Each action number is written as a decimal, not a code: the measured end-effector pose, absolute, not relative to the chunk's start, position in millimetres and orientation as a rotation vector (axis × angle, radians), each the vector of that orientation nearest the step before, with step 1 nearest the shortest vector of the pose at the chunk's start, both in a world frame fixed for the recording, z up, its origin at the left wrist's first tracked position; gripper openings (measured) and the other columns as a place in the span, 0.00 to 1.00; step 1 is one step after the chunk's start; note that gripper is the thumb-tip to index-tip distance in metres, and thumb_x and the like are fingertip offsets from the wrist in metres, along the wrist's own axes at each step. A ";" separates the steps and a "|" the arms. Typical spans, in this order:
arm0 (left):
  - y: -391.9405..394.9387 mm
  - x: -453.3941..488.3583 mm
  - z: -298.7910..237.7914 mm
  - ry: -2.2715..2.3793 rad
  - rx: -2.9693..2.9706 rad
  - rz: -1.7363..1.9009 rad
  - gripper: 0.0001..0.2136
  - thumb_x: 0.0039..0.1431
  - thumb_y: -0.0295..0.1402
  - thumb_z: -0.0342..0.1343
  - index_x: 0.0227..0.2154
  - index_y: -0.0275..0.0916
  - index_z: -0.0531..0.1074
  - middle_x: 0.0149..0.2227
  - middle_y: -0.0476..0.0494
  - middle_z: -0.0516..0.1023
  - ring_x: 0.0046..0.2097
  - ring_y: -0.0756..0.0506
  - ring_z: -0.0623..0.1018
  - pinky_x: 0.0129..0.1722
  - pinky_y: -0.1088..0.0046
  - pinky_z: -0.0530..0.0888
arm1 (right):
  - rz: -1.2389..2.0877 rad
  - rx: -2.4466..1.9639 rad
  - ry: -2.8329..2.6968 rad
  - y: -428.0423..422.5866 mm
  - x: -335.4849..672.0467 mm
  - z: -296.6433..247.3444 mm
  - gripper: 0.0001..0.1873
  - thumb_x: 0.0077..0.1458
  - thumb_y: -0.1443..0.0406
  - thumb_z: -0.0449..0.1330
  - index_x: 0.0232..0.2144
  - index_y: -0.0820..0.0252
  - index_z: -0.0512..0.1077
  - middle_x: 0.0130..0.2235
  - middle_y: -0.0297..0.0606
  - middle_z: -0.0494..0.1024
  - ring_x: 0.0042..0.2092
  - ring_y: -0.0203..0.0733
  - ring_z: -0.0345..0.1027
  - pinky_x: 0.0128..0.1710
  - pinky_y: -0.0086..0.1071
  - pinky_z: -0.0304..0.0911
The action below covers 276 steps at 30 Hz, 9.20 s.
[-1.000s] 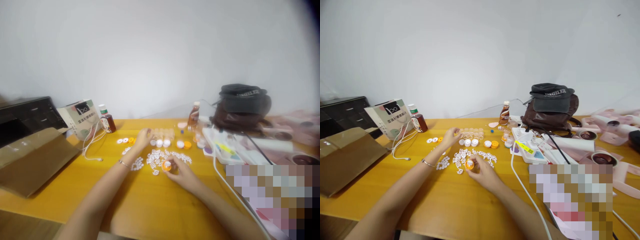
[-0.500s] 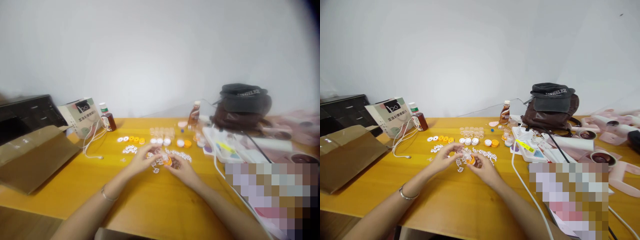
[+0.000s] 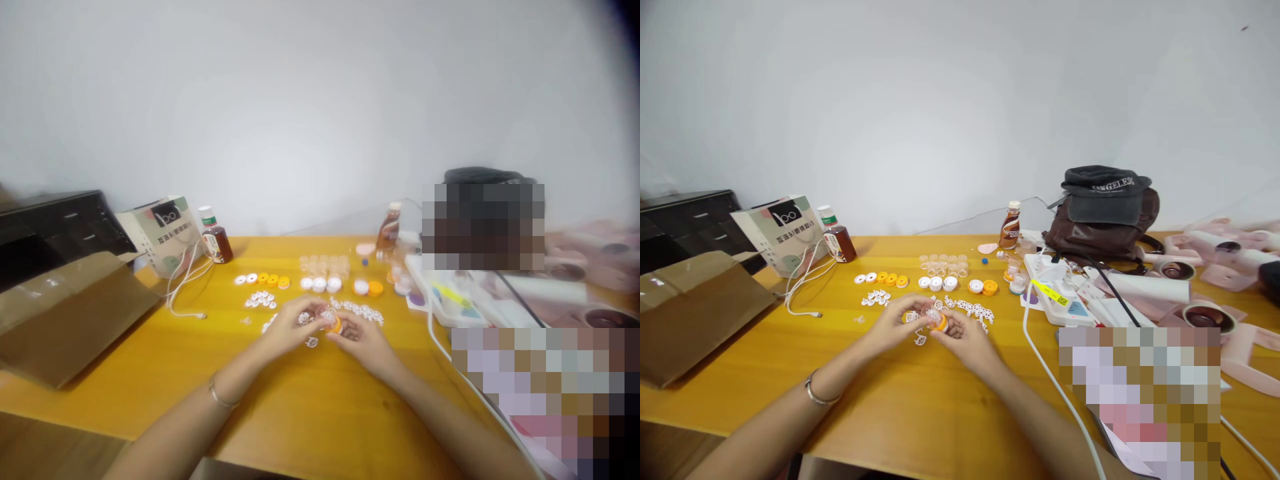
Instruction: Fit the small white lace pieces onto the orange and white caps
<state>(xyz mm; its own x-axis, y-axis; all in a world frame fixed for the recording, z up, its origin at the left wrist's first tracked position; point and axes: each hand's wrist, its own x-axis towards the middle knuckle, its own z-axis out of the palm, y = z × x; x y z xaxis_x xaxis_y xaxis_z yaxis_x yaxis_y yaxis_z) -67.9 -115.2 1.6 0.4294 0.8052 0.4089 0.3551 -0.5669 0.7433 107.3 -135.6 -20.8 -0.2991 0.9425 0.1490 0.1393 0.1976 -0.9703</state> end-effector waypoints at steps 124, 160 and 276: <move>-121.6 -75.3 21.4 1.189 2.298 0.702 0.15 0.56 0.43 0.48 0.33 0.36 0.70 0.31 0.45 0.74 0.32 0.50 0.72 0.32 0.75 0.67 | 1.136 -1.104 -1.780 -150.3 100.0 -9.4 0.15 0.49 0.58 0.57 0.37 0.60 0.72 0.23 0.31 0.68 0.24 0.32 0.58 0.23 0.25 0.56; -127.3 -79.3 28.3 1.016 2.157 0.760 0.09 0.52 0.35 0.54 0.35 0.36 0.71 0.34 0.45 0.75 0.35 0.49 0.73 0.35 0.74 0.70 | 1.197 -1.055 -1.726 -152.8 96.6 -9.7 0.13 0.50 0.57 0.56 0.33 0.60 0.70 0.24 0.30 0.67 0.25 0.32 0.59 0.25 0.25 0.58; -125.0 -69.9 7.2 0.588 1.468 1.099 0.23 0.50 0.33 0.58 0.49 0.41 0.59 0.44 0.40 0.70 0.42 0.46 0.72 0.42 0.68 0.68 | 1.386 -0.885 -1.473 -160.8 91.3 -2.6 0.12 0.47 0.60 0.60 0.35 0.59 0.69 0.26 0.31 0.71 0.27 0.32 0.62 0.32 0.28 0.62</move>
<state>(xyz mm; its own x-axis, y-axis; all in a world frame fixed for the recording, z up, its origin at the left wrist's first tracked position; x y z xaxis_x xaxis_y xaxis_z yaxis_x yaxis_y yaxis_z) -69.9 -125.0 7.2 0.4352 0.8489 0.2999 -0.2211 -0.2221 0.9496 91.3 -160.8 -2.6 -0.3388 0.9311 0.1353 -0.0784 0.1154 -0.9902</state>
